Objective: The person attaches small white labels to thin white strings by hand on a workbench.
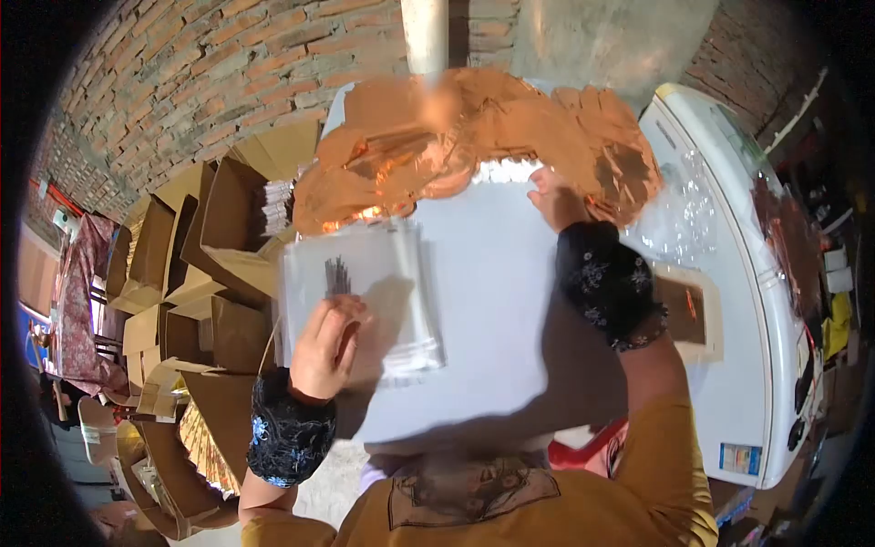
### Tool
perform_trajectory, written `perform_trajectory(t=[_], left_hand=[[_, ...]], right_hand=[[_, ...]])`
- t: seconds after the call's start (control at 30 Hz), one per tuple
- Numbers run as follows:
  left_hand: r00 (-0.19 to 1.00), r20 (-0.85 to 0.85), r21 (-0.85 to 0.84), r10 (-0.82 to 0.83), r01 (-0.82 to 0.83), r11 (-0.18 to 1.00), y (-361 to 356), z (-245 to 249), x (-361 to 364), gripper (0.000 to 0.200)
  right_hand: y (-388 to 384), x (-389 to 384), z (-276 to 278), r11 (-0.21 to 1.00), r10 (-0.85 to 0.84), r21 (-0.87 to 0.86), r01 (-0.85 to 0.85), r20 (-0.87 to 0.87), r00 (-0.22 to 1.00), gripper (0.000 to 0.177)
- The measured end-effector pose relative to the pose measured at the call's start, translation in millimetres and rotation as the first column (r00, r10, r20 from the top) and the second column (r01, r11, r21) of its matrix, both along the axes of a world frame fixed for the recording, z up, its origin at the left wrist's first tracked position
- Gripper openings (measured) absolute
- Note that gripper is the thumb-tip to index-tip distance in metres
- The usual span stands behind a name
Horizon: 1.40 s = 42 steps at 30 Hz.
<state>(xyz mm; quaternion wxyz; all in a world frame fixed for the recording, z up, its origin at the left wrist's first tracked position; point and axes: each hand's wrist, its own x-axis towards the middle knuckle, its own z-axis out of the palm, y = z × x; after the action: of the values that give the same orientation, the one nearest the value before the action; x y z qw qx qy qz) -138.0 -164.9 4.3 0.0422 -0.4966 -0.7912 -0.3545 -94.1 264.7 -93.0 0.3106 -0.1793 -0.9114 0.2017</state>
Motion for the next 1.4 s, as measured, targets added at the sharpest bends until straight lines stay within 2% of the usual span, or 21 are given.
perform_trajectory(t=[0.1,0.13,0.17,0.2,0.23,0.27,0.33,0.37,0.4,0.43,0.5,0.6,0.7,0.8,0.9,1.0,1.1,1.2,1.3,1.33,1.4], left_hand=[[0.997,-0.060,0.038,-0.048,0.050,0.998,-8,7,24,0.028],[0.998,-0.035,0.057,-0.051,0.053,0.997,-12,3,35,0.026],[0.997,0.010,0.080,-0.074,0.073,0.994,-16,2,48,0.025],[0.990,0.049,0.066,-0.132,0.129,0.989,-22,-2,61,0.023],[0.979,0.080,0.064,-0.188,0.183,0.981,-29,-6,75,0.021],[0.964,0.101,0.056,-0.247,0.243,0.968,-36,-16,88,0.020],[0.925,0.130,0.051,-0.356,0.352,0.934,-53,-56,109,0.016],[0.907,0.223,-0.087,-0.357,0.383,0.920,-62,-65,123,0.015],[0.901,0.196,-0.172,-0.386,0.419,0.891,-67,-75,129,0.015],[0.893,0.176,-0.257,-0.415,0.449,0.856,-71,-87,136,0.016],[0.920,-0.041,-0.246,-0.389,0.368,0.897,-73,-113,145,0.019],[0.932,-0.040,-0.306,-0.360,0.332,0.892,-69,-139,149,0.023],[0.924,-0.040,-0.288,-0.381,0.355,0.890,-61,-137,149,0.024],[0.926,-0.006,-0.331,-0.377,0.354,0.875,-58,-135,150,0.025],[0.938,-0.010,-0.408,-0.345,0.311,0.858,-55,-138,151,0.026],[0.932,-0.079,-0.463,-0.355,0.281,0.841,-49,-142,154,0.027],[0.915,-0.122,-0.411,-0.384,0.306,0.859,-46,-133,154,0.023],[0.909,-0.081,-0.384,-0.408,0.349,0.855,-47,-120,153,0.016],[0.917,0.008,-0.348,-0.398,0.376,0.859,-44,-104,153,0.019],[0.924,0.056,-0.347,-0.378,0.373,0.861,-42,-98,155,0.020],[0.929,0.143,-0.281,-0.342,0.370,0.885,-36,-86,157,0.019]], right_hand=[[-19,38,12,0.988,0.034,0.150,-0.034,0.003,0.999,0.021],[-38,63,32,0.957,0.163,0.245,-0.154,-0.016,0.987,0.018],[-82,89,70,0.937,0.228,-0.289,-0.196,0.082,0.970,0.014],[-106,111,81,0.829,0.402,-0.452,-0.328,0.075,0.913,0.014],[-129,136,83,0.779,0.540,-0.470,-0.415,0.167,0.825,0.015],[-152,162,80,0.566,0.728,-0.663,-0.489,0.125,0.674,0.016],[-207,209,73,0.406,0.877,-0.679,-0.611,0.103,0.468,0.017],[-229,228,57,0.335,0.915,-0.734,-0.591,0.103,0.391,0.020],[-246,244,37,0.572,0.808,-0.610,-0.548,0.536,0.247,0.023],[-259,263,8,0.682,0.729,-0.524,-0.511,0.550,0.409,0.022],[-273,276,-51,0.798,0.599,-0.321,-0.510,0.333,0.728,0.022],[-279,258,-62,0.852,0.522,-0.383,-0.357,0.563,0.640,0.024],[-275,243,-62,0.830,0.557,-0.466,-0.306,0.664,0.499,0.028],[-278,245,-51,0.884,0.467,-0.357,-0.301,0.673,0.574,0.025],[-277,251,-73,0.881,0.471,-0.366,-0.301,0.612,0.635,0.024],[-274,250,-126,0.825,0.546,-0.319,-0.467,0.665,0.510,0.025],[-284,240,-56,0.844,0.520,-0.502,-0.187,0.684,0.511,0.021],[-285,253,-58,0.904,0.420,-0.249,-0.349,0.350,0.837,0.014],[-285,263,-48,0.905,0.406,0.015,-0.425,0.268,0.874,0.009],[-291,265,-41,0.924,0.350,0.079,-0.375,0.226,0.909,0.009],[-297,263,-19,0.923,0.385,-0.089,-0.376,0.152,0.910,0.007]])
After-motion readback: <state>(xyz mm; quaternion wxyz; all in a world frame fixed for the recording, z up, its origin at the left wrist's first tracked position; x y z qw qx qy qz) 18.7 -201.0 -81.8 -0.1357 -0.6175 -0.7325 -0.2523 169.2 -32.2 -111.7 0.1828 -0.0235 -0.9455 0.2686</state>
